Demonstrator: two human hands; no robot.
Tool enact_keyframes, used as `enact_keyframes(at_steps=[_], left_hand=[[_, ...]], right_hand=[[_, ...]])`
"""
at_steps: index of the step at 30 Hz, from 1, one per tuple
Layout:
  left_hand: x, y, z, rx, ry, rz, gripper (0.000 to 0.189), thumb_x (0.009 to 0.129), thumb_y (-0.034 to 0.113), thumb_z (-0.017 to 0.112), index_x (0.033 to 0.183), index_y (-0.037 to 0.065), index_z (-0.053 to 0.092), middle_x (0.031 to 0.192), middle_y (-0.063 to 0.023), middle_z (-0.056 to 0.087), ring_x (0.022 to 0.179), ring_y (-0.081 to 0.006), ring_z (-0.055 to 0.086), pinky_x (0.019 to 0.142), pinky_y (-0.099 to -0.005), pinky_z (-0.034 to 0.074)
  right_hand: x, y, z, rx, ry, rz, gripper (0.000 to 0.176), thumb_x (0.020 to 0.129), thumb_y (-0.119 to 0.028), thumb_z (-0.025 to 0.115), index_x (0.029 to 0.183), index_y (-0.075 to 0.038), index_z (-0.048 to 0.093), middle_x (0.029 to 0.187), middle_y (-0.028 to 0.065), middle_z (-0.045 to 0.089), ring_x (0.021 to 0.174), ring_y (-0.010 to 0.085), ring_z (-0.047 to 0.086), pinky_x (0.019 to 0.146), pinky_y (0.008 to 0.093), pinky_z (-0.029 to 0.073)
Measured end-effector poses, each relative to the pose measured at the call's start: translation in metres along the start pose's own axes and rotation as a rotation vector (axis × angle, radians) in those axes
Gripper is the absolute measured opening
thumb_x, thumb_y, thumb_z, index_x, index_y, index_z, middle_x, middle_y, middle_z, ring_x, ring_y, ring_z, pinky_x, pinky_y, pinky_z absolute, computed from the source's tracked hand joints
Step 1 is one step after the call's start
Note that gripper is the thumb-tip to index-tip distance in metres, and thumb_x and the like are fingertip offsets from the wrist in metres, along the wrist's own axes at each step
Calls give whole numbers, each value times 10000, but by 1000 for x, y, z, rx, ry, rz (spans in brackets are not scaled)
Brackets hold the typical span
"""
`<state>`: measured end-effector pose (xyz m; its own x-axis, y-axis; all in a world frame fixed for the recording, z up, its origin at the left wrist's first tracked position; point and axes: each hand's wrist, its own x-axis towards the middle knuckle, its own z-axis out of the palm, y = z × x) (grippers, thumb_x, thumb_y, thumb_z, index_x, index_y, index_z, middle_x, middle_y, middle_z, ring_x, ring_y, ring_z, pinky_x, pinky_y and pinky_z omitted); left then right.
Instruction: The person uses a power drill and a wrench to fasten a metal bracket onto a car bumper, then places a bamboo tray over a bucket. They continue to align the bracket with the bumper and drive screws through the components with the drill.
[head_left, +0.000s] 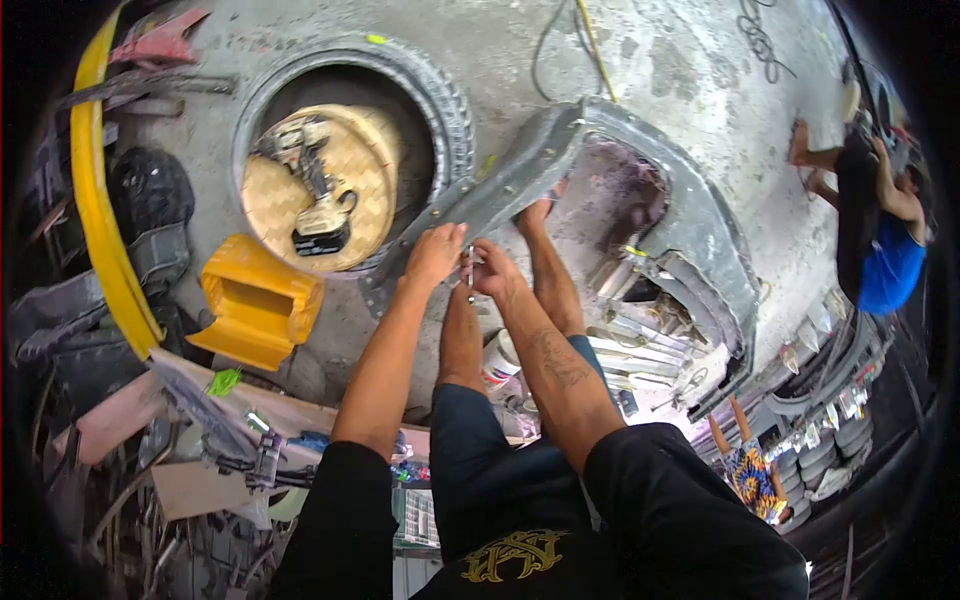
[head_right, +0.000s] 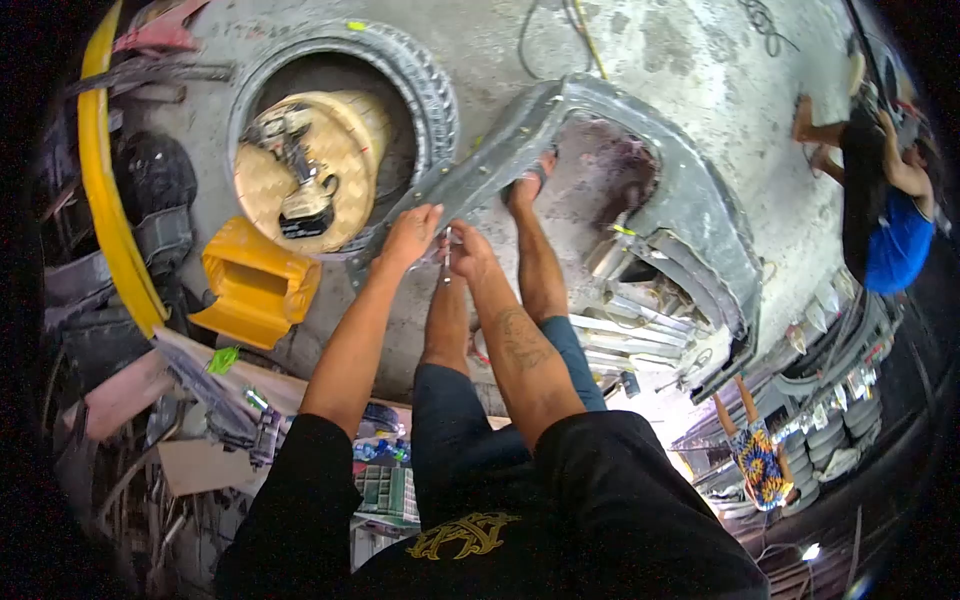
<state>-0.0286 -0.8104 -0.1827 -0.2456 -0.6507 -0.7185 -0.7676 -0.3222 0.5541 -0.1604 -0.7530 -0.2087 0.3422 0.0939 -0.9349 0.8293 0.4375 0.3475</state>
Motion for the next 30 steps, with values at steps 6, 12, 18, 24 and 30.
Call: enact_keyframes(at_steps=[6, 12, 18, 24, 30], left_hand=[[-9, 3, 13, -205, 275, 80, 261, 963, 254, 617, 887, 10, 565, 707, -185, 621, 653, -349, 612, 631, -434, 476], [-13, 6, 5, -469, 170, -82, 154, 923, 127, 662, 874, -16, 627, 695, -97, 670, 580, -122, 629, 543, -285, 493], [-7, 7, -8, -311, 32, -127, 194, 924, 159, 657, 862, -20, 617, 701, -116, 660, 601, -153, 635, 556, -311, 494], [0, 15, 1, 67, 45, 24, 348, 1000, 284, 446, 886, -30, 544, 862, -304, 629, 846, -496, 600, 762, -552, 458], [-2, 5, -16, 58, -100, 79, 382, 1008, 336, 435, 906, -19, 532, 841, -313, 606, 871, -513, 577, 739, -540, 437]], right_hand=[[13, -9, -14, -122, -111, 74, 174, 957, -209, 598, 827, -114, 534, 614, 0, 483, 426, 70, 302, 354, 222, 200], [31, -3, -12, -37, 126, 39, 176, 936, -191, 648, 947, -30, 576, 772, 109, 650, 489, 137, 576, 327, 202, 321], [-13, 11, 6, 156, 57, -63, 154, 947, -167, 646, 927, -34, 572, 756, 85, 634, 524, 132, 597, 324, 181, 310], [14, 12, -9, 88, -7, 49, 192, 963, -216, 641, 909, -43, 579, 746, 77, 631, 533, 143, 601, 345, 179, 359], [8, 24, -6, 275, -56, 37, 180, 968, -189, 631, 874, -47, 572, 728, 63, 617, 529, 141, 585, 347, 182, 349]])
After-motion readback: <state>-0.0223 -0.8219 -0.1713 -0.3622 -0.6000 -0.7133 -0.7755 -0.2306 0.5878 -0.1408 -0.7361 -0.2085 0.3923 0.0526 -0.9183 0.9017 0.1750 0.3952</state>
